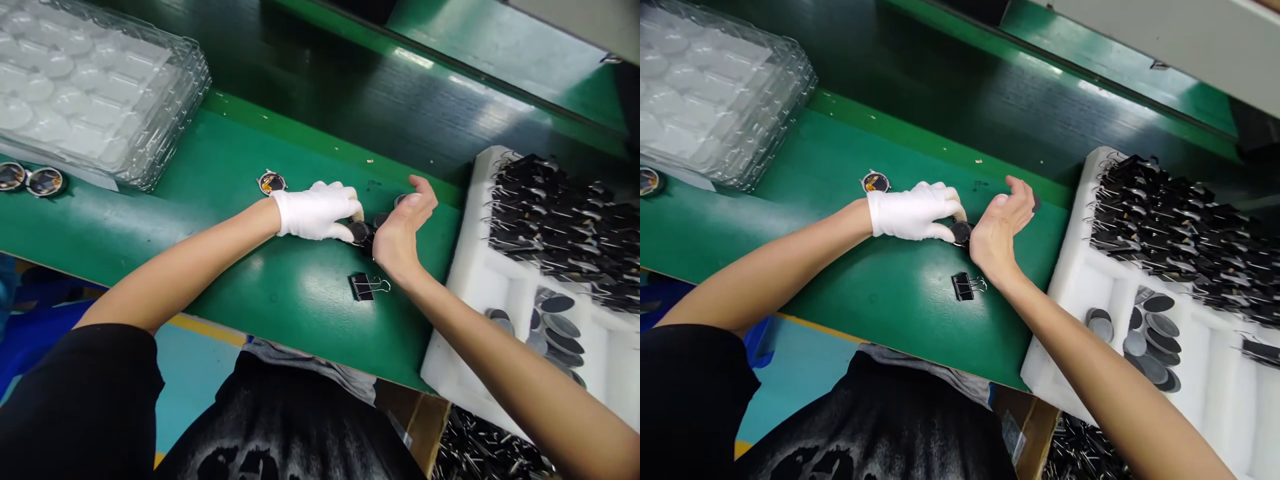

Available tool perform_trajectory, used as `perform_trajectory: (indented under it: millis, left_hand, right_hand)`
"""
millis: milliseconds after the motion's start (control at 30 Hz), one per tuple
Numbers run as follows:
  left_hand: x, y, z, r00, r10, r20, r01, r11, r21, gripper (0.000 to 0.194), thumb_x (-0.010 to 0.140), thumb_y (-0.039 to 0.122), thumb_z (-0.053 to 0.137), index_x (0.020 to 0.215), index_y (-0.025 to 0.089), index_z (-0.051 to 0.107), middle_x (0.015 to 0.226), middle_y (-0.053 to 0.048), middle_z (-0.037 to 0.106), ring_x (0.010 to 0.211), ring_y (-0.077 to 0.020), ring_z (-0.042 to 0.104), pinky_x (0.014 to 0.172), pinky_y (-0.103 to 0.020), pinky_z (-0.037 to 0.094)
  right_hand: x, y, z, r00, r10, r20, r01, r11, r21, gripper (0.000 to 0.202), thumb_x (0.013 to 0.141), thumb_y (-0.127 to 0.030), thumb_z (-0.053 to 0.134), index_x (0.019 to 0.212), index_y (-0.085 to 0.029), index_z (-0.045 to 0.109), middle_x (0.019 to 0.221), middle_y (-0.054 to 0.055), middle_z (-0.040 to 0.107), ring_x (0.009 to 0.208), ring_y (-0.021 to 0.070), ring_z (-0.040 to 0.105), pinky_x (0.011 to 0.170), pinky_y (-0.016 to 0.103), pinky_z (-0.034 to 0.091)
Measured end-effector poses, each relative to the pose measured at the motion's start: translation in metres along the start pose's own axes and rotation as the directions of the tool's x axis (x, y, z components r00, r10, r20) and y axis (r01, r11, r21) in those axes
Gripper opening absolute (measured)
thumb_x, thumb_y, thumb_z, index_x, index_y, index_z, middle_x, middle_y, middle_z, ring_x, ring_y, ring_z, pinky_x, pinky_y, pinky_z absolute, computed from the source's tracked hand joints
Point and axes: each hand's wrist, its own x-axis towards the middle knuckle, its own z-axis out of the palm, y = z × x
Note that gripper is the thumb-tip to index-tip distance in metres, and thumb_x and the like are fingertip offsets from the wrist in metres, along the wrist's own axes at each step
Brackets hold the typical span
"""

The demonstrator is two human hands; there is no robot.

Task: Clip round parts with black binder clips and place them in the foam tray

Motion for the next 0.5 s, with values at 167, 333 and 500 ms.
perform_trajectory:
  millis: [167, 333, 500]
  left_hand:
    - [0.0, 0.003, 0.006, 0.998, 0.029, -0.062, -0.025, 0.998, 0.058, 0.064, 0.083, 0.059, 0.073, 0.135, 0.023, 0.063, 0.133, -0.015, 0.062, 0.118, -0.036, 0.056, 0.092, -0.042, 0.04]
    - [0.001, 0.011, 0.016, 0.986, -0.018, -0.167, 0.034, 0.995, 0.093, 0.051, 0.087, 0.056, 0.071, 0.127, 0.025, 0.071, 0.128, -0.014, 0.066, 0.115, -0.0351, 0.056, 0.093, -0.044, 0.035]
    - [-0.006, 0.016, 0.023, 0.977, -0.002, -0.215, 0.035, 0.988, 0.15, 0.058, 0.09, 0.058, 0.066, 0.14, 0.027, 0.063, 0.136, -0.015, 0.062, 0.118, -0.0366, 0.053, 0.093, -0.047, 0.03]
  right_hand:
    - [0.002, 0.007, 0.004, 0.999, -0.028, -0.038, 0.03, 0.999, 0.041, 0.068, 0.106, -0.059, 0.0, 0.152, -0.028, 0.039, 0.146, 0.018, 0.044, 0.144, 0.0353, 0.039, 0.116, 0.07, 0.028]
    - [0.003, 0.01, 0.006, 0.998, -0.041, -0.049, 0.042, 0.999, 0.029, 0.07, 0.106, -0.061, -0.002, 0.152, -0.026, 0.038, 0.145, 0.019, 0.044, 0.143, 0.0332, 0.04, 0.117, 0.067, 0.03]
    - [0.006, 0.015, 0.007, 0.997, -0.074, -0.029, 0.072, 0.995, -0.063, 0.067, 0.107, -0.054, -0.005, 0.156, -0.029, 0.032, 0.145, 0.018, 0.042, 0.142, 0.0343, 0.041, 0.113, 0.069, 0.033]
